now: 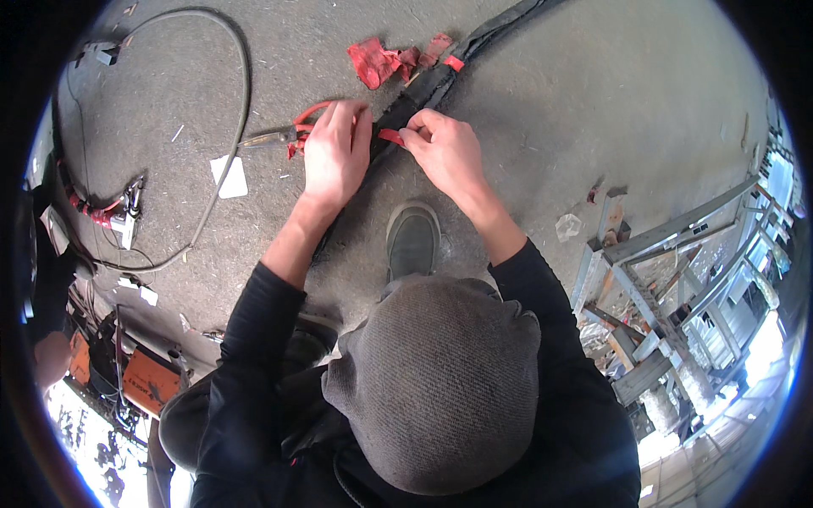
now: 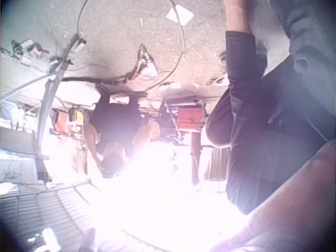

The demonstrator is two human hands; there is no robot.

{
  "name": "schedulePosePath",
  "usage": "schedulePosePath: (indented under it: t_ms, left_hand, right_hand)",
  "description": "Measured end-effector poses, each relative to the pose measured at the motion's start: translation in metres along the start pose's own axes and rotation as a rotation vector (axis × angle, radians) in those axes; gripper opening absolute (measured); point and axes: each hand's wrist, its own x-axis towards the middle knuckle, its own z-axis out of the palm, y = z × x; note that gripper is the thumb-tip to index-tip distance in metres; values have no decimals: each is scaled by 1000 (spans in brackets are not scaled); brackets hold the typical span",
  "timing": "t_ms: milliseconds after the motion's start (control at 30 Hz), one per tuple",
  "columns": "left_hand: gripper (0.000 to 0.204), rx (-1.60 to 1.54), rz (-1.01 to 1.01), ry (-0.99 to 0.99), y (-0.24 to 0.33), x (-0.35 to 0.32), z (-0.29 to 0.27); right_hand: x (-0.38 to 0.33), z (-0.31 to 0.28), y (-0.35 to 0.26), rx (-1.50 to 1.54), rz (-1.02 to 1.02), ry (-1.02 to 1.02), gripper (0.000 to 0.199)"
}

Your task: The person sits on the floor and wraps a thick black cable with red tape. They use a marker to label the cable and handle a welding torch and scissors during the process.

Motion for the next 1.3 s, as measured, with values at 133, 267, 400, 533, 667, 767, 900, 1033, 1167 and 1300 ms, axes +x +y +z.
schedulePosePath:
  t_ms: [133, 267, 400, 533, 667, 767, 900, 1033, 1167, 1300]
  left_hand:
    - [39, 151, 194, -86, 9, -35, -3]
    - [47, 216, 150, -130, 0, -46, 16]
    - [50, 322, 136, -150, -8, -49, 27]
    - [47, 419, 147, -146, -5, -48, 28]
    - [41, 423, 73, -223, 3, -43, 22]
    - [36, 321, 8, -240, 13, -40, 14]
    - [34, 18, -216, -272, 26, -37, 4]
    - [29, -78, -219, -270, 31, -34, -3]
    - [27, -136, -196, -245, 30, -33, -5]
    - [24, -160, -154, -194, 32, -34, -6]
  right_hand:
    - [-4, 3, 0, 162, 15, 33, 14]
    - [-8, 4, 0, 143, 6, 50, 14]
    - [-10, 2, 2, 148, 48, 6, 15]
    - [-13, -1, 5, 127, -12, -4, 13]
    - [-21, -8, 5, 177, -17, -60, 12]
    - [-29, -14, -1, 252, -9, -76, 14]
    - [-37, -22, -12, 349, -47, -74, 13]
    - [-45, -30, -16, 331, -39, -97, 12]
    - [-52, -29, -5, 355, 7, -86, 12]
    - [-50, -20, 14, 342, -26, -51, 15]
